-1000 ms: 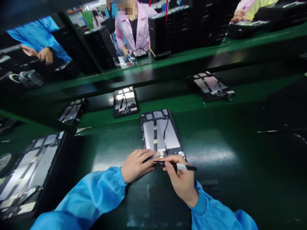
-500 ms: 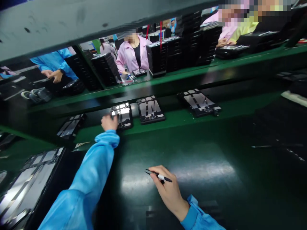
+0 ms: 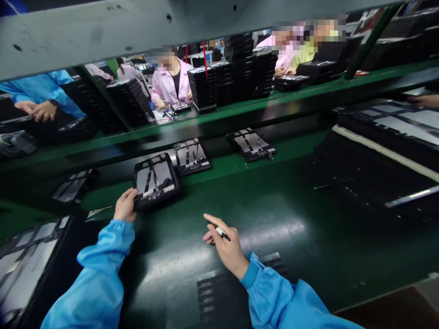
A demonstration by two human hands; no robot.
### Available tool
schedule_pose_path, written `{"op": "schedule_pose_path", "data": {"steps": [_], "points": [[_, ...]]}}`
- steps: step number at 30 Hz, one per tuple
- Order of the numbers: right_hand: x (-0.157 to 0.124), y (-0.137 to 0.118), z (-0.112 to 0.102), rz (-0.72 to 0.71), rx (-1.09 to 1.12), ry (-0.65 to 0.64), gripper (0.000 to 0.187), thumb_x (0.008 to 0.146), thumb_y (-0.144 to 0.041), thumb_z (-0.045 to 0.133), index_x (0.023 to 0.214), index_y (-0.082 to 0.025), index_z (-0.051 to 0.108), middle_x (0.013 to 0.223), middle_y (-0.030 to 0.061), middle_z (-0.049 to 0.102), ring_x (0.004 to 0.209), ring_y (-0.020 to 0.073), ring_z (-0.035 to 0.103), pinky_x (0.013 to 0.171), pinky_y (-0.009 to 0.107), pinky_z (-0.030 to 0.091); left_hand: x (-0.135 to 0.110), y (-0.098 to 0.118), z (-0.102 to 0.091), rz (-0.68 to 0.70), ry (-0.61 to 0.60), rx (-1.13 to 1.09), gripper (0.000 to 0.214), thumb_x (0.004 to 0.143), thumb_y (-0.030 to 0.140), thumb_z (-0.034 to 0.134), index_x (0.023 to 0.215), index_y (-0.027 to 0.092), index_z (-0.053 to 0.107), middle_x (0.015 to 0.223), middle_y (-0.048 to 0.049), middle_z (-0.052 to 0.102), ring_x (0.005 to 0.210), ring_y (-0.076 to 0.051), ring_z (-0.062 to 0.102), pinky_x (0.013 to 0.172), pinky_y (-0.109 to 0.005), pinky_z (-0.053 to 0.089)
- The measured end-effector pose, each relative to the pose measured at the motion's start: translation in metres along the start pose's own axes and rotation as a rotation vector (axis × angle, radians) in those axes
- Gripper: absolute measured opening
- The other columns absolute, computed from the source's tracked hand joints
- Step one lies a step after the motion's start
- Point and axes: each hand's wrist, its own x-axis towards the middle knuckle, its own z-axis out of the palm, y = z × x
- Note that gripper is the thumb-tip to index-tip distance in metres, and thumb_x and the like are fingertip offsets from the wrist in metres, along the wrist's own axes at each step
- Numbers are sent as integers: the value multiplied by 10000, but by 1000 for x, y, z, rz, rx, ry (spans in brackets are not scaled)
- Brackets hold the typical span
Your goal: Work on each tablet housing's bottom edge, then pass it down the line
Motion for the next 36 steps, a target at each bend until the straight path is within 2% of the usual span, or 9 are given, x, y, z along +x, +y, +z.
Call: {"op": "schedule_pose_path", "data": {"steps": [4, 7, 10, 16, 20, 24, 27, 29, 36], "points": [[9, 0, -9, 25, -35, 71, 438, 983, -414, 449, 1350, -189, 528, 975, 104, 780, 750, 195, 755, 732, 356, 616, -83, -37, -24, 12, -235, -68, 589, 760, 539, 675, 1189, 148, 576, 1002, -75, 675, 819, -171, 669, 739, -287, 549], [16, -1, -18, 60, -157, -43, 488, 938, -344, 510, 1400, -196, 464, 1272, 156, 670, 1091, 250, 691, 955, 446, 535, -126, -52, -24, 64, -414, -75, 617, 750, 577, 663, 1195, 160, 571, 1085, -95, 676, 958, -211, 665, 826, -324, 539], [9, -5, -32, 134, -254, -161, 571, 893, -326, 571, 1432, -217, 417, 1369, 161, 597, 1231, 274, 599, 1028, 486, 476, -138, -53, -30, 137, -545, -21, 516, 803, 491, 655, 1202, 170, 593, 1162, -98, 653, 1053, -213, 632, 888, -327, 517], [-31, -7, -60, 198, -330, -360, 811, 781, -252, 732, 1484, -287, 328, 1467, 112, 507, 1323, 291, 505, 1071, 490, 448, -151, -62, -68, 605, -909, 423, 570, 894, 332, 599, 1425, 220, 426, 1249, -113, 559, 932, -172, 638, 580, -216, 542], [-31, -7, -72, 153, -404, -310, 689, 783, -200, 700, 1415, -255, 432, 1400, 100, 581, 1279, 292, 554, 1048, 457, 483, -176, -69, -63, 774, -772, 520, 576, 943, 283, 536, 1479, 242, 330, 1241, -106, 545, 865, -159, 641, 745, -301, 584], [-24, -26, -75, 86, -522, -259, 667, 804, -271, 708, 1410, -274, 429, 1366, 81, 614, 1191, 304, 626, 956, 435, 555, -178, -55, -58, 792, -745, 615, 531, 917, 385, 602, 1404, 257, 434, 1240, -86, 577, 1006, -215, 629, 839, -355, 567], [-27, -39, -54, -42, -550, -219, 514, 878, -260, 630, 1368, -274, 475, 1316, 69, 650, 1159, 279, 647, 940, 409, 562, -176, -44, -56, 799, -731, 558, 342, 933, 402, 584, 1229, 233, 572, 1138, -70, 617, 994, -204, 622, 844, -334, 549], [-29, -41, -30, -139, -504, -329, 392, 906, -190, 580, 1289, -271, 553, 1256, 56, 683, 1137, 255, 656, 950, 390, 552, -178, -41, -52, 833, -733, 522, 245, 952, 375, 561, 1130, 215, 616, 1038, -61, 636, 929, -192, 615, 811, -321, 536], [-23, -25, 19, -265, -439, -432, 394, 876, -41, 562, 1207, -253, 600, 924, 36, 730, 877, 230, 684, 805, 372, 543, -185, -47, -40, 796, -756, 391, 144, 957, 287, 570, 919, 205, 683, 852, -24, 637, 818, -163, 582, 730, -280, 483]]}}
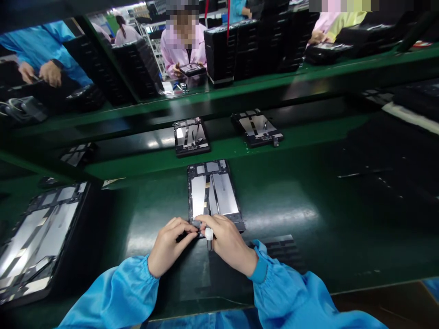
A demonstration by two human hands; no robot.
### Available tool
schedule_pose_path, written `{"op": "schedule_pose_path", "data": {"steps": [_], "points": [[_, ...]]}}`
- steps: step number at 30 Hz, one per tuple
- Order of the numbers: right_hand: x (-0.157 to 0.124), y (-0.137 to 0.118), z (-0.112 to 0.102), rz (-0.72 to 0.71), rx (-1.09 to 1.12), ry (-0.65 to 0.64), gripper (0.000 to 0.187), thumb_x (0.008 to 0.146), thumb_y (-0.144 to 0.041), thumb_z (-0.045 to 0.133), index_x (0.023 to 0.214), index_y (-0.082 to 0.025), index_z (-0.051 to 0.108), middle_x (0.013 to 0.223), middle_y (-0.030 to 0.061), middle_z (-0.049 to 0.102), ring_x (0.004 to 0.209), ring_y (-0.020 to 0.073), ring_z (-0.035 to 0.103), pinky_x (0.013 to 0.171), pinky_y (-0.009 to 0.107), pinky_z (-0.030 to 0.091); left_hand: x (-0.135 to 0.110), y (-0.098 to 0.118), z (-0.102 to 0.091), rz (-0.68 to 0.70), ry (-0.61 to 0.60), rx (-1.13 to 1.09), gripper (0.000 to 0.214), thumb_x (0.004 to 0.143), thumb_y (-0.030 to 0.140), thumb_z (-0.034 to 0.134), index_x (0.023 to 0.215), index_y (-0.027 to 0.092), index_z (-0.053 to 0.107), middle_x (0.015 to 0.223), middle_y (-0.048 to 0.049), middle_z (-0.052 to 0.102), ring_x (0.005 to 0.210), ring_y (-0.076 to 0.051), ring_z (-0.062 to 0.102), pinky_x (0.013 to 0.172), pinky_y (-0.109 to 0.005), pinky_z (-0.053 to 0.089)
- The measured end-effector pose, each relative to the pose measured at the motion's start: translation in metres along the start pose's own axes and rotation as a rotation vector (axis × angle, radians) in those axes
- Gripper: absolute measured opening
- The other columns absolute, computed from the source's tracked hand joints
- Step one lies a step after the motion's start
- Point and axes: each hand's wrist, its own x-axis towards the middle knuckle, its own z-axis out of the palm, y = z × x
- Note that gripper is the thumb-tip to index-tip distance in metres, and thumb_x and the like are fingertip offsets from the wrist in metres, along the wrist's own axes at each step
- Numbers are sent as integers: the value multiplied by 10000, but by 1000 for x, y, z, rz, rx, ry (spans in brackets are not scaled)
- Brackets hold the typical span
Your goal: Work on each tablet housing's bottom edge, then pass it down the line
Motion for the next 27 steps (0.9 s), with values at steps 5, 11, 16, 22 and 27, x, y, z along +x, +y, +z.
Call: {"op": "schedule_pose_path", "data": {"steps": [5, 11, 16, 22, 27], "points": [[-3, 0, -7, 27, 89, -42, 458, 851, -9, 576, 1237, -254, 555, 888, 4, 700, 879, 208, 659, 825, 342, 507, -4, 1, 1, -28, -22, -13, 134, 942, 290, 597, 890, 213, 694, 856, -18, 615, 827, -155, 593, 721, -267, 477], [-5, 0, 0, -32, 37, -18, 512, 824, 50, 500, 1231, -255, 553, 898, 27, 672, 872, 226, 617, 792, 361, 494, -17, -1, -1, 192, -2, 376, 213, 1007, 243, 465, 1097, 224, 657, 897, -33, 613, 770, -164, 544, 649, -278, 440], [-6, 1, 0, -21, 16, -29, 554, 794, 67, 473, 1242, -249, 551, 910, 44, 649, 877, 236, 604, 772, 369, 513, -27, -9, -8, 341, -36, 486, 319, 1007, 148, 430, 1305, 187, 538, 1098, -76, 620, 868, -182, 537, 718, -310, 456], [-8, 2, 1, -12, 39, -29, 549, 829, 47, 496, 1279, -266, 535, 920, 38, 661, 881, 232, 613, 796, 380, 520, -25, -15, -11, 418, -60, 521, 315, 1021, 147, 383, 1281, 204, 553, 1144, -77, 606, 905, -187, 535, 731, -321, 457], [-5, 1, -1, 5, 57, -30, 447, 886, -31, 533, 1267, -262, 564, 922, 43, 687, 892, 237, 636, 811, 394, 522, -23, -15, -10, 444, -67, 578, 359, 1029, 146, 338, 1331, 230, 515, 1111, -73, 608, 871, -175, 543, 698, -306, 450]]}}
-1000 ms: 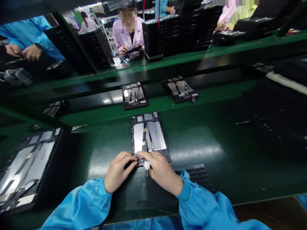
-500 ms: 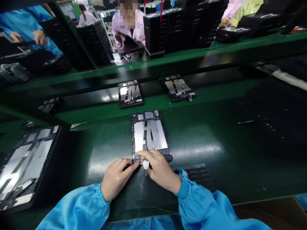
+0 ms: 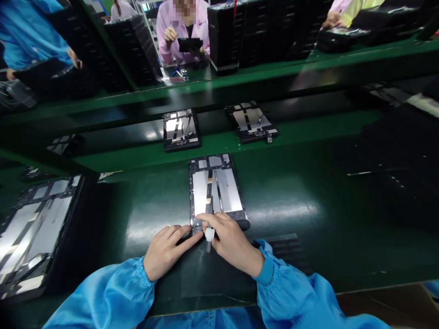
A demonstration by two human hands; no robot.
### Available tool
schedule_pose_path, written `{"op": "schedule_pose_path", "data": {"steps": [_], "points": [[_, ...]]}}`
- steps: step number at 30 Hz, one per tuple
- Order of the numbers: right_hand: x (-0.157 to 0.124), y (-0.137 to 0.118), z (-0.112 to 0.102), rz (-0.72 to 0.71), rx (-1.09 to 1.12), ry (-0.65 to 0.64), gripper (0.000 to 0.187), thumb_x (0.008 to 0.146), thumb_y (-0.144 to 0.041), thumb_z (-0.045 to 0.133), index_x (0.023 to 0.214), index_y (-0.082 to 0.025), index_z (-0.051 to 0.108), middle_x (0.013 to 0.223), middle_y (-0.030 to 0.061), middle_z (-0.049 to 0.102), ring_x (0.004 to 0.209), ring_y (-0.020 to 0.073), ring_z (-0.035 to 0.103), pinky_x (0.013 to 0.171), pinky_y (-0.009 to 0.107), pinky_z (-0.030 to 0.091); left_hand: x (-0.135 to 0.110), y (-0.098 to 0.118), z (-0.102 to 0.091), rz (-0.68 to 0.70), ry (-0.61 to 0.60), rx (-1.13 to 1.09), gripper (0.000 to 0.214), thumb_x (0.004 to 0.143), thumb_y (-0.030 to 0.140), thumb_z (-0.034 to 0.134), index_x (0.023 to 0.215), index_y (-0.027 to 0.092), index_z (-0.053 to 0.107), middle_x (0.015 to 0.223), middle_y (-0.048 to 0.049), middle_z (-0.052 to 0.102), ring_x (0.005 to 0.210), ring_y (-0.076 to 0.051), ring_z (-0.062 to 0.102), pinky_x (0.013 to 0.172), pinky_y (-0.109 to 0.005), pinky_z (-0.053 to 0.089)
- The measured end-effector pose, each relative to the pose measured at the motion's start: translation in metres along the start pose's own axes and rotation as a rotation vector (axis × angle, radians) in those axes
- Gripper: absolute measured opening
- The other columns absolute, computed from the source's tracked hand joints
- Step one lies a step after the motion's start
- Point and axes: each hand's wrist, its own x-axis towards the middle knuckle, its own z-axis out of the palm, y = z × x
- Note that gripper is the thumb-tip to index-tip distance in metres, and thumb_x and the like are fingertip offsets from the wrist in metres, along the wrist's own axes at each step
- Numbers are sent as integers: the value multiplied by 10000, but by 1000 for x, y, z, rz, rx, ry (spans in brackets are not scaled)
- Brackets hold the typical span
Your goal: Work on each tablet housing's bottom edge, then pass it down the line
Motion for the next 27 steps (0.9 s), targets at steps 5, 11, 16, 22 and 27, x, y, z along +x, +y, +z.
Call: {"op": "schedule_pose_path", "data": {"steps": [5, 11, 16, 22, 27], "points": [[-10, -9, -19, 86, 183, 14, 291, 982, -232, 512, 1251, -257, 618, 810, 19, 688, 745, 182, 660, 732, 321, 554, 2, 7, 3, -84, -15, -17, 333, 1025, 163, 362, 1304, 228, 532, 1091, -83, 590, 851, -178, 550, 696, -303, 455], [-26, -13, -21, 262, 274, 3, 261, 993, -320, 470, 1193, -229, 611, 920, 49, 661, 655, 139, 624, 564, 252, 554, 2, 11, 5, -132, -41, -70, 310, 1010, 172, 416, 1283, 236, 547, 1096, -77, 584, 874, -181, 569, 720, -299, 458], [-22, -10, -14, 270, 213, -24, 93, 952, -277, 512, 972, -210, 574, 809, 28, 668, 657, 151, 642, 544, 241, 515, 1, 10, 5, -128, -24, -70, 316, 1008, 170, 418, 1291, 234, 544, 1094, -78, 587, 873, -183, 571, 723, -299, 466], [-25, -2, -18, 297, 152, 40, 84, 936, -261, 512, 912, -211, 575, 723, 9, 665, 626, 158, 652, 532, 244, 512, 1, 11, 6, -132, -18, -69, 326, 1008, 162, 412, 1291, 242, 552, 1093, -77, 588, 875, -179, 566, 736, -297, 472], [-30, 4, -21, 342, 120, 116, 89, 917, -254, 541, 886, -199, 605, 685, 6, 659, 523, 141, 611, 500, 257, 522, -1, 7, 6, -109, -1, -78, 340, 1013, 155, 397, 1308, 246, 541, 1111, -78, 596, 880, -178, 576, 733, -299, 485]]}}
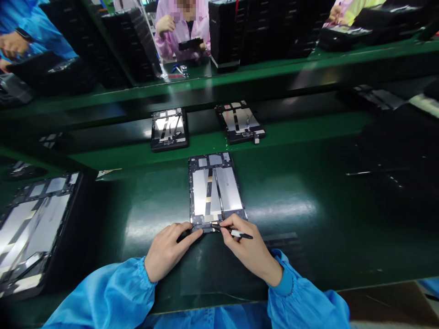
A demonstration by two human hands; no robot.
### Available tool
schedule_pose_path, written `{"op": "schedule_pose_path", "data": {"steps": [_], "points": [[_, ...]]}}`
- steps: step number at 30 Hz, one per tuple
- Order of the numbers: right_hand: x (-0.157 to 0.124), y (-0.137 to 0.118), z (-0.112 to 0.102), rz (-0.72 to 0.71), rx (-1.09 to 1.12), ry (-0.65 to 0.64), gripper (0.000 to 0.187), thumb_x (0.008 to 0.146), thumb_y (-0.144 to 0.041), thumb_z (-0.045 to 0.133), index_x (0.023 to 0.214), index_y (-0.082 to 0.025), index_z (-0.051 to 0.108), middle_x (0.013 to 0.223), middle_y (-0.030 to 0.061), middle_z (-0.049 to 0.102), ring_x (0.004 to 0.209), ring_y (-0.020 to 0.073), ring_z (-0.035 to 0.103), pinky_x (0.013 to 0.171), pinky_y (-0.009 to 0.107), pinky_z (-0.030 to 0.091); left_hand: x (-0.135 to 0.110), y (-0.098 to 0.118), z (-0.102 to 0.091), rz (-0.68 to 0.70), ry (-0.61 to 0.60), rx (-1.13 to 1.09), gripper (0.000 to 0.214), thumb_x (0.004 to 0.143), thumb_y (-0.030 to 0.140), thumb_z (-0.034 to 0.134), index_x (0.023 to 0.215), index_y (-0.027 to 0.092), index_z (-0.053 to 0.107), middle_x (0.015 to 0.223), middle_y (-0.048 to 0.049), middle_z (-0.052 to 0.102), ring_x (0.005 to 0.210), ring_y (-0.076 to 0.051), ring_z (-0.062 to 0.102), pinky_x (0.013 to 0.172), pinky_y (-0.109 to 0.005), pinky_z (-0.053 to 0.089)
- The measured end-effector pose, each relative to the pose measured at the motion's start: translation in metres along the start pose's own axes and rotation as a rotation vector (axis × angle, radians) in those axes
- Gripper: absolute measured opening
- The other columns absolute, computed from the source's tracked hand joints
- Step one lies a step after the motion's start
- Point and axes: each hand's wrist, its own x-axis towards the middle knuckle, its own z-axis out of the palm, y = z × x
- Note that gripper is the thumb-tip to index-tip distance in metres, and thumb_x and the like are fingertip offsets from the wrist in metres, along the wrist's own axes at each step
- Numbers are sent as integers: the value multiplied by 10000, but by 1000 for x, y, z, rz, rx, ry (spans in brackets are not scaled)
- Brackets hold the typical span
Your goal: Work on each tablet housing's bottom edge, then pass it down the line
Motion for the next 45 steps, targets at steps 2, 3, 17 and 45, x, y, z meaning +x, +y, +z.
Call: {"op": "schedule_pose_path", "data": {"steps": [2, 3, 17, 45], "points": [[0, -3, 1, -5, 57, -11, 118, 923, -262, 551, 942, -195, 646, 715, 18, 680, 530, 140, 623, 511, 261, 538, -2, -3, -2, 22, 11, -20, 347, 1015, 152, 391, 1316, 247, 536, 1148, -79, 598, 920, -178, 589, 752, -298, 494], [-1, -5, 1, -10, 95, -33, 141, 928, -270, 555, 982, -198, 663, 734, 24, 692, 548, 143, 636, 522, 262, 547, -2, -4, -3, 34, 15, -31, 345, 1015, 152, 393, 1315, 244, 538, 1164, -80, 600, 946, -179, 594, 764, -298, 497], [-1, -15, 8, -30, 155, -220, 149, 942, -298, 557, 1009, -218, 663, 918, 49, 710, 788, 179, 694, 635, 261, 586, -7, -5, -6, 37, 54, -110, 312, 995, 156, 461, 1280, 225, 567, 1203, -85, 621, 1050, -191, 586, 803, -308, 498], [-19, -13, 19, 108, 122, -293, 174, 918, -280, 580, 765, -201, 609, 702, -8, 635, 613, 151, 637, 567, 254, 505, -28, 23, -13, 279, -150, -237, 289, 975, 184, 531, 1233, 282, 617, 1236, -31, 625, 1057, -197, 556, 819, -311, 431]]}}
